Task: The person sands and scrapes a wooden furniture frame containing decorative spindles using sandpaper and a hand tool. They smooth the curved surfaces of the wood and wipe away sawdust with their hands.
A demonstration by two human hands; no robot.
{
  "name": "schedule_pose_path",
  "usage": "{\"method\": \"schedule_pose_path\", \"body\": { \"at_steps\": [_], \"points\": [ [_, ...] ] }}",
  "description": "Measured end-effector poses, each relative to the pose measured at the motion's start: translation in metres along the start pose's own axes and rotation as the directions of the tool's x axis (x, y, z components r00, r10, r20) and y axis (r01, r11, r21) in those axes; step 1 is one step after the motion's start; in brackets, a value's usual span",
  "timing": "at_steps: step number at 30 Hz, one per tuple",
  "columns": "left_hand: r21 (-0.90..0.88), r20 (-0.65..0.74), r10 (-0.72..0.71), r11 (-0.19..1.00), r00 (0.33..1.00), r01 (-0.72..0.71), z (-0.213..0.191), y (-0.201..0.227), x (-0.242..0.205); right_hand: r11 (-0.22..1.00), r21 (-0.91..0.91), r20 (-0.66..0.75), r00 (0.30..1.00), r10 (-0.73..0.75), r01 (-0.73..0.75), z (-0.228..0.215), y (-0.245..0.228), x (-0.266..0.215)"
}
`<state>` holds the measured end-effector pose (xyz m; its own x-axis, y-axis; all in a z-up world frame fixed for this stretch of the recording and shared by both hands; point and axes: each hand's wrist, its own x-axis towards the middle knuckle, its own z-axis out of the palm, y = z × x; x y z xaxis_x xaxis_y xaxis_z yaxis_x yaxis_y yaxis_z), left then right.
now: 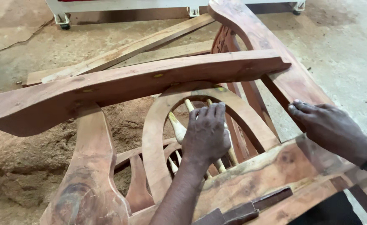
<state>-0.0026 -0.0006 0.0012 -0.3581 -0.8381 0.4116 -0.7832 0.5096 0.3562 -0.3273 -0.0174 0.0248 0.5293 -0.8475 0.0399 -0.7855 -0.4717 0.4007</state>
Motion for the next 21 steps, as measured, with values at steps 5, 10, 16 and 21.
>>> {"method": "schedule_pose_path", "body": {
  "at_steps": [5, 10, 16, 21],
  "points": [
    [0.000, -0.045, 0.033, 0.999, 0.998, -0.033, -0.001, -0.002, -0.001, 0.995, 0.068, 0.020, 0.997, 0.071, -0.072, 0.001, 0.015, 0.071],
    [-0.027, -0.008, 0.016, 1.000, 1.000, -0.016, -0.003, -0.002, 0.001, 0.988, 0.152, -0.057, 0.998, 0.041, -0.031, -0.008, 0.016, 0.062],
    [0.027, 0.070, -0.009, 1.000, 0.998, 0.007, 0.009, -0.003, 0.001, 0.990, -0.123, 0.207, 0.973, 0.099, -0.075, -0.011, -0.004, -0.003],
    [-0.004, -0.036, 0.034, 0.999, 0.999, -0.034, 0.005, -0.003, 0.001, 0.997, 0.062, -0.036, 0.998, 0.052, -0.050, 0.003, 0.015, 0.069]
  ]
}}
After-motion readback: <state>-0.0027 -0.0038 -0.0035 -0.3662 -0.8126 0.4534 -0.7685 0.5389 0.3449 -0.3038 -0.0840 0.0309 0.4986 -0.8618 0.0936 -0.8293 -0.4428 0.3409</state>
